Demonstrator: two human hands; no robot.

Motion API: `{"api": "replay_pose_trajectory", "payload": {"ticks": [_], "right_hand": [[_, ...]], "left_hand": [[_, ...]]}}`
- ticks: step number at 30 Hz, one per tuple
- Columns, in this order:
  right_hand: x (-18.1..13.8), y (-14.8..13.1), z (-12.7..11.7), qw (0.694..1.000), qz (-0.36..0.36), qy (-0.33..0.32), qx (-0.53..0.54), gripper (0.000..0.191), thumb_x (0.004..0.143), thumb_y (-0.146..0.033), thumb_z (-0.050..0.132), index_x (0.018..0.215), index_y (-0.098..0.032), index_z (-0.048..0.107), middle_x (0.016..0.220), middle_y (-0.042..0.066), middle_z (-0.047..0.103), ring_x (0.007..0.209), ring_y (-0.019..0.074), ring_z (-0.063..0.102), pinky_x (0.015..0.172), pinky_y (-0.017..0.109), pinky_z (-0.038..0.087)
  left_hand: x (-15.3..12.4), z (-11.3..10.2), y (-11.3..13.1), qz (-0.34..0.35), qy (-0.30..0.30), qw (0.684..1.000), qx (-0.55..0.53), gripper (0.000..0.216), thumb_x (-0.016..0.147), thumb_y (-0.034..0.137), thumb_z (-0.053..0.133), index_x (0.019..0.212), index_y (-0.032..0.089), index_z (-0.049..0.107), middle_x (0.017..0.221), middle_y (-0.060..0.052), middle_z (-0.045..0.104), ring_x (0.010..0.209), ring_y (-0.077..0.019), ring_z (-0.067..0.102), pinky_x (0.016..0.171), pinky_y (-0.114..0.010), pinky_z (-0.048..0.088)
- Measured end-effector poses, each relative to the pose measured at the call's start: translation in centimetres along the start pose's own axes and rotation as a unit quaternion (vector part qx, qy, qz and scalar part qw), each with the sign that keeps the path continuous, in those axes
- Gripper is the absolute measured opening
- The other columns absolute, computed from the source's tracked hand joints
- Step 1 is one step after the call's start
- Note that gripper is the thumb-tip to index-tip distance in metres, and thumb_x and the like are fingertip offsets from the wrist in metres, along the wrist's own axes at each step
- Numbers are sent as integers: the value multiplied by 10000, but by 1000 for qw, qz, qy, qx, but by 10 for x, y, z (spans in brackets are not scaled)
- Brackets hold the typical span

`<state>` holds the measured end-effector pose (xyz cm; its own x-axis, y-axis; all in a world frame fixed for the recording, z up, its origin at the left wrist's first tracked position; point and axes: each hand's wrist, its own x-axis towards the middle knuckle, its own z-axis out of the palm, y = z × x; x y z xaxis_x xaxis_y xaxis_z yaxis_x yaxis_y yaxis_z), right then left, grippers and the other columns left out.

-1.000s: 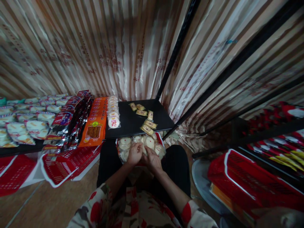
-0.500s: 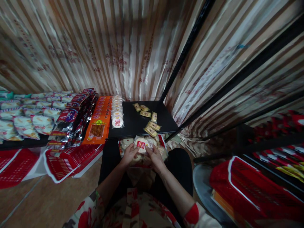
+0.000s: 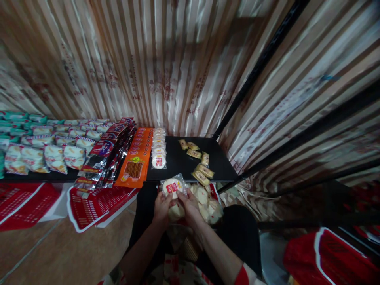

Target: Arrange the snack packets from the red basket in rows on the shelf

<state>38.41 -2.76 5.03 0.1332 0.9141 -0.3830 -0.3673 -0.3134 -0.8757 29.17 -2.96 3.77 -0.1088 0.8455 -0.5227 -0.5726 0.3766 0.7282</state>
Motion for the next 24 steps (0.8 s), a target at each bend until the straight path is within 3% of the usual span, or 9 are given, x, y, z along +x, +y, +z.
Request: {"api": "replay_pose_trajectory", "payload": {"ticks": [3, 6, 9, 12, 15, 17, 24], "right_hand": [[15, -14, 4, 996, -40, -29, -71, 436, 594, -375, 727, 935, -213, 510, 758, -5, 676, 641, 160, 631, 562, 250, 482], [39, -31, 9, 980, -81, -63, -169, 422, 627, -309, 689, 996, -226, 502, 784, -16, 671, 704, 156, 632, 617, 254, 493], [63, -44, 19, 951, -104, -95, -277, 458, 663, -239, 654, 1095, -218, 501, 739, -40, 640, 677, 135, 610, 614, 240, 475], [82, -51, 33, 917, -104, -133, -361, 554, 662, -176, 661, 1189, -205, 489, 684, -67, 599, 616, 108, 571, 591, 215, 438], [97, -57, 47, 883, -103, -178, -422, 593, 665, -144, 667, 1226, -193, 481, 669, -74, 578, 593, 97, 538, 577, 205, 406], [106, -61, 55, 859, -109, -194, -461, 588, 675, -148, 671, 1231, -185, 483, 674, -69, 572, 600, 97, 527, 586, 208, 397], [128, -63, 68, 811, -166, -141, -543, 510, 706, -185, 666, 1194, -184, 519, 815, -11, 597, 684, 120, 547, 693, 242, 433]], "left_hand": [[2, -8, -2, 32, 29, 997, 68, 239, 777, 181, 626, 991, 137, 527, 939, -100, 665, 703, -131, 665, 545, -198, 510], [5, -17, -1, 136, 82, 973, 167, 309, 775, 151, 568, 1079, 143, 514, 1038, -115, 622, 783, -138, 652, 631, -238, 538], [11, -20, 5, 284, 83, 914, 279, 309, 763, 134, 516, 1067, 167, 560, 1123, -114, 570, 948, -174, 613, 735, -278, 542], [21, -18, 18, 377, 79, 834, 394, 307, 782, 166, 495, 1067, 199, 605, 1215, -113, 524, 1130, -237, 518, 853, -358, 516], [35, -15, 34, 400, 87, 771, 489, 340, 799, 178, 491, 1114, 203, 617, 1266, -113, 502, 1200, -273, 457, 1010, -441, 408], [44, -14, 42, 393, 82, 747, 530, 373, 809, 169, 475, 1158, 183, 608, 1301, -124, 481, 1222, -284, 434, 1042, -446, 371], [65, -13, 45, 376, 72, 716, 584, 446, 809, 136, 443, 1238, 102, 560, 1340, -174, 452, 1247, -308, 405, 1073, -466, 325]]}}
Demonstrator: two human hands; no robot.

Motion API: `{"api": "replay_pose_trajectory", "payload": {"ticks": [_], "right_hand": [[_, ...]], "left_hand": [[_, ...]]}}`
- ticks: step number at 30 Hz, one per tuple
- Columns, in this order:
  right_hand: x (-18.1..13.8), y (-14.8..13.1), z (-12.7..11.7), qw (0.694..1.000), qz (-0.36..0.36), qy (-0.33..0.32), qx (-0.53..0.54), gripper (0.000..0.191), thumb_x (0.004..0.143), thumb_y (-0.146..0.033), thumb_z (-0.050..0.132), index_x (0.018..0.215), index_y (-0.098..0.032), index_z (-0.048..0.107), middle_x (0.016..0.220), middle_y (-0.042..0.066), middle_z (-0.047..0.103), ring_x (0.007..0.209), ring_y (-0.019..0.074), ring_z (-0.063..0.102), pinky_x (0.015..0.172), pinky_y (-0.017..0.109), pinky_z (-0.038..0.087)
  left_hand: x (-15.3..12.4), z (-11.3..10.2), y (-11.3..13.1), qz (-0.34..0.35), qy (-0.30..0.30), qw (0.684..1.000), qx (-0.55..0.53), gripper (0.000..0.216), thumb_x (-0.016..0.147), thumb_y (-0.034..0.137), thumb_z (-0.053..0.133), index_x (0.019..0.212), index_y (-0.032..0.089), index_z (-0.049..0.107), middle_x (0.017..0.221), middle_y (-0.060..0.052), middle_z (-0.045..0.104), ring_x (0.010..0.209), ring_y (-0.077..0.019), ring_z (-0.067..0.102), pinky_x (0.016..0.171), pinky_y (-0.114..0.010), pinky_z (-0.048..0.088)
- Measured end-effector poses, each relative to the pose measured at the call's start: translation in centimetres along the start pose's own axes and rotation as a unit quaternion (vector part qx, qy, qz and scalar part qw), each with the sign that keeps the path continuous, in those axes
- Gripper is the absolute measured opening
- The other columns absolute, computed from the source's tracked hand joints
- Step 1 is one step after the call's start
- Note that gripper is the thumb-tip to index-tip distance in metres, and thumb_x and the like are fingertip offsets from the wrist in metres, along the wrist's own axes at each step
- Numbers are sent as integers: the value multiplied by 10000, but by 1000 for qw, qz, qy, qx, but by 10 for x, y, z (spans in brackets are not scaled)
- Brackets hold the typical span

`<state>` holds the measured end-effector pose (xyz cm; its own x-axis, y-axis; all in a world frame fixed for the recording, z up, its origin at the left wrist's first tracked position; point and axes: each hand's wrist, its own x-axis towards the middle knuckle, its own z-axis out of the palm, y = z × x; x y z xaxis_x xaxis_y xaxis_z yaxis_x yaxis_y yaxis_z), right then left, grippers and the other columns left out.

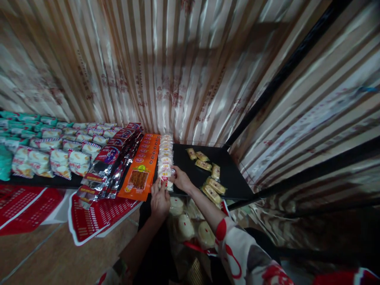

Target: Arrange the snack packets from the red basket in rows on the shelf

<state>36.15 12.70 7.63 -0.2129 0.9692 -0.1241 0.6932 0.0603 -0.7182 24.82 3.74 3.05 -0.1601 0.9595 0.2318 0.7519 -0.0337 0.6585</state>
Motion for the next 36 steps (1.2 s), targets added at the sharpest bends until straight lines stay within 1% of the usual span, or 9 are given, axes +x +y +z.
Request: {"api": "replay_pose_trajectory", "payload": {"ticks": [7, 14, 17, 20, 24, 27, 29, 32, 36], "right_hand": [[-8, 13, 26, 994, 10, 105, -19, 603, 734, -211, 616, 1306, -150, 435, 1034, 92, 586, 820, 161, 590, 779, 284, 479], [-7, 24, 42, 989, -27, 146, 1, 562, 760, -279, 591, 1294, -165, 456, 1069, 82, 622, 849, 191, 606, 833, 346, 487], [-6, 26, 44, 988, -31, 152, 3, 531, 782, -292, 574, 1286, -163, 468, 1050, 90, 626, 854, 201, 611, 823, 350, 497], [-5, 26, 41, 980, -42, 191, -47, 528, 798, -336, 568, 1281, -140, 485, 1070, 127, 604, 944, 240, 583, 859, 384, 488], [16, 20, 24, 956, -136, 232, -120, 462, 860, -367, 487, 1275, -163, 509, 1244, 137, 529, 1153, 261, 470, 976, 416, 417], [52, 8, 6, 948, -179, 193, -180, 456, 890, -335, 426, 1294, -140, 502, 1374, 131, 453, 1287, 260, 351, 1057, 430, 328], [83, -2, -5, 949, -167, 147, -225, 489, 902, -336, 398, 1334, -117, 466, 1443, 120, 390, 1366, 267, 233, 1087, 435, 273], [127, -15, -14, 948, -138, 81, -274, 562, 920, -384, 357, 1420, -126, 339, 1512, 90, 274, 1416, 272, 86, 1097, 444, 230], [163, -22, -15, 950, -98, 13, -298, 580, 940, -470, 262, 1458, -212, 250, 1537, 46, 209, 1424, 277, 38, 1094, 468, 203]], "left_hand": [[-1, 9, -3, 9, 17, 999, 28, 474, 773, 64, 422, 1218, 94, 580, 1333, -184, 442, 1233, -326, 407, 1047, -472, 360], [3, 24, -7, 27, 68, 997, 38, 499, 759, 23, 414, 1209, 149, 591, 1339, -129, 460, 1224, -293, 426, 1035, -468, 390], [5, 30, -8, 36, 102, 993, 48, 488, 765, 15, 406, 1188, 161, 600, 1338, -126, 476, 1229, -283, 431, 1020, -463, 412], [6, 33, -5, 57, 137, 986, 81, 447, 788, 22, 393, 1168, 131, 602, 1328, -155, 488, 1210, -292, 448, 986, -468, 436], [5, 36, -1, 115, 164, 974, 105, 459, 810, 20, 362, 1246, 52, 503, 1308, -197, 498, 1213, -288, 452, 973, -458, 439], [6, 43, 0, 145, 200, 964, 99, 461, 842, 66, 379, 1300, 27, 420, 1275, -206, 519, 1230, -280, 444, 972, -457, 437], [7, 47, -1, 137, 217, 962, 96, 471, 862, 105, 407, 1327, 34, 386, 1277, -204, 518, 1235, -277, 442, 975, -459, 432], [8, 55, -4, 117, 206, 967, 96, 495, 870, 129, 435, 1357, 71, 372, 1305, -186, 507, 1234, -269, 449, 969, -441, 439], [12, 66, -8, 108, 205, 967, 110, 575, 869, 129, 440, 1425, 122, 291, 1335, -176, 492, 1241, -275, 449, 961, -446, 442]]}}
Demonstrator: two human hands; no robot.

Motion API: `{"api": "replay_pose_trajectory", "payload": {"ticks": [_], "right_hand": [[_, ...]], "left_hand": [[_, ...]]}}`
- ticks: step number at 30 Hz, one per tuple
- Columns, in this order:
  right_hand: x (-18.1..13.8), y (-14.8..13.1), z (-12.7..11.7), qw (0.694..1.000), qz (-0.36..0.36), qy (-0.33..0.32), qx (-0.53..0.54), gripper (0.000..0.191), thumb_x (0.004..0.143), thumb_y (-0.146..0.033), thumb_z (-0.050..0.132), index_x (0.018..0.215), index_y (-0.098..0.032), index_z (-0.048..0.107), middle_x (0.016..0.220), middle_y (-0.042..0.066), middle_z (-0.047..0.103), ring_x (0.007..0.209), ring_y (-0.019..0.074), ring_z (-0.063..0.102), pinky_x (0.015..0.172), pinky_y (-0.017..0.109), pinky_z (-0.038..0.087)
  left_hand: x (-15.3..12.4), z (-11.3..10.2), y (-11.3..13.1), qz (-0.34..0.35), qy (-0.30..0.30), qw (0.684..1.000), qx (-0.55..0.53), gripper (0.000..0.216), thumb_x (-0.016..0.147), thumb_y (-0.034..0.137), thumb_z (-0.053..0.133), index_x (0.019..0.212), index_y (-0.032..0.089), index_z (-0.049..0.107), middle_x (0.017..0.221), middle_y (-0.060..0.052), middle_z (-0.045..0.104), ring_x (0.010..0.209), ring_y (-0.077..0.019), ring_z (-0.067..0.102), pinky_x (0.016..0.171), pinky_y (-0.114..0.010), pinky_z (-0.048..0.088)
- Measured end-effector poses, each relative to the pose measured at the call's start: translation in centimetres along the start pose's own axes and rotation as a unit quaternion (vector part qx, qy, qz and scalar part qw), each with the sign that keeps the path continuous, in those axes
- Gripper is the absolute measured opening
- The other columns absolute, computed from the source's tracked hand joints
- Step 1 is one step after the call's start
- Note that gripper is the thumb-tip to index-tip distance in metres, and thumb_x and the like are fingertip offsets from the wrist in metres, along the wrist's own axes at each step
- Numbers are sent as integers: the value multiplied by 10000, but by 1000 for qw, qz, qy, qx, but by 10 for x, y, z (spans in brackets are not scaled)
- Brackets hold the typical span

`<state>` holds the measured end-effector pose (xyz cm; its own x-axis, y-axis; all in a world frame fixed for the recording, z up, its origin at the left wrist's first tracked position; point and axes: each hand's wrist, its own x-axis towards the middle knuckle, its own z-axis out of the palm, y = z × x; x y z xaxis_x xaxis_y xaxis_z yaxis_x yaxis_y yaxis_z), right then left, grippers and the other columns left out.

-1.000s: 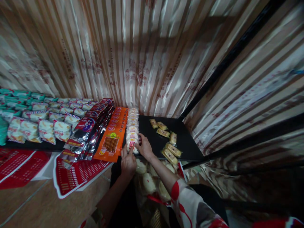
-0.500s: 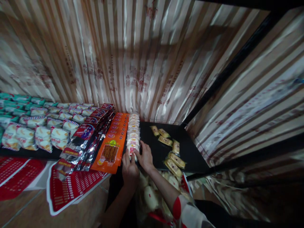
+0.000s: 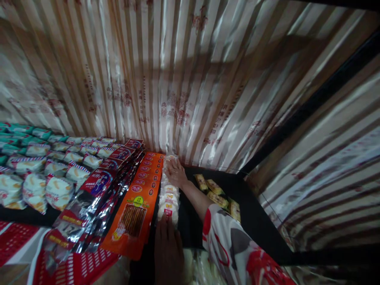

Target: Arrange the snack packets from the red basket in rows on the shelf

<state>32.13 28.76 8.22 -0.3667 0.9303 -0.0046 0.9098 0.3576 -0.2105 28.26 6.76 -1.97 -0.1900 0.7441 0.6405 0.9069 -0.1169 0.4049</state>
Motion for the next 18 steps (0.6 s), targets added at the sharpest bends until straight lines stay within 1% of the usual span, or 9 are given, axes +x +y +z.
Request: {"api": "replay_pose_trajectory", "payload": {"ticks": [3, 6, 9, 14, 16, 18], "right_hand": [[9, 2, 3, 999, 24, -32, -3, 560, 946, -486, 196, 1441, -244, 299, 1535, 36, 221, 1409, 279, 135, 1073, 469, 236], [10, 6, 4, 999, 31, -25, -1, 532, 946, -481, 198, 1417, -283, 343, 1522, 24, 264, 1371, 274, 234, 1050, 461, 271], [10, 7, 3, 1000, 27, -13, 6, 515, 940, -485, 223, 1397, -302, 377, 1508, 11, 296, 1339, 280, 272, 1037, 452, 288], [8, 5, 5, 999, 29, 11, -4, 472, 932, -492, 261, 1341, -342, 444, 1463, 1, 368, 1268, 284, 353, 999, 445, 325], [12, 6, 7, 999, 25, 30, -7, 466, 932, -496, 263, 1317, -337, 471, 1440, 6, 402, 1256, 276, 371, 1008, 440, 315], [23, 9, 5, 999, 24, 45, -7, 471, 936, -486, 256, 1318, -315, 472, 1443, 15, 401, 1281, 264, 353, 1037, 437, 283]], "left_hand": [[1, 6, 2, -20, -4, 1000, 11, 634, 871, 95, 401, 1464, 138, 183, 1362, -172, 470, 1267, -271, 423, 987, -457, 417], [6, 7, 3, -21, -25, 999, 21, 664, 868, 95, 392, 1474, 138, 124, 1395, -167, 438, 1293, -275, 391, 994, -452, 413], [13, 5, 3, -5, -31, 999, 29, 688, 859, 90, 400, 1477, 154, 105, 1387, -147, 456, 1282, -271, 405, 992, -440, 419], [22, 4, 3, -19, -2, 1000, 19, 674, 861, 68, 371, 1476, 166, 114, 1354, -129, 495, 1265, -251, 429, 1000, -422, 421], [23, 6, 3, -21, -8, 1000, 17, 679, 854, 54, 372, 1476, 170, 125, 1355, -124, 496, 1261, -242, 435, 1007, -413, 418], [23, 8, 3, -30, -9, 999, 13, 678, 853, 54, 373, 1475, 179, 135, 1360, -117, 494, 1265, -239, 431, 1019, -417, 408]]}}
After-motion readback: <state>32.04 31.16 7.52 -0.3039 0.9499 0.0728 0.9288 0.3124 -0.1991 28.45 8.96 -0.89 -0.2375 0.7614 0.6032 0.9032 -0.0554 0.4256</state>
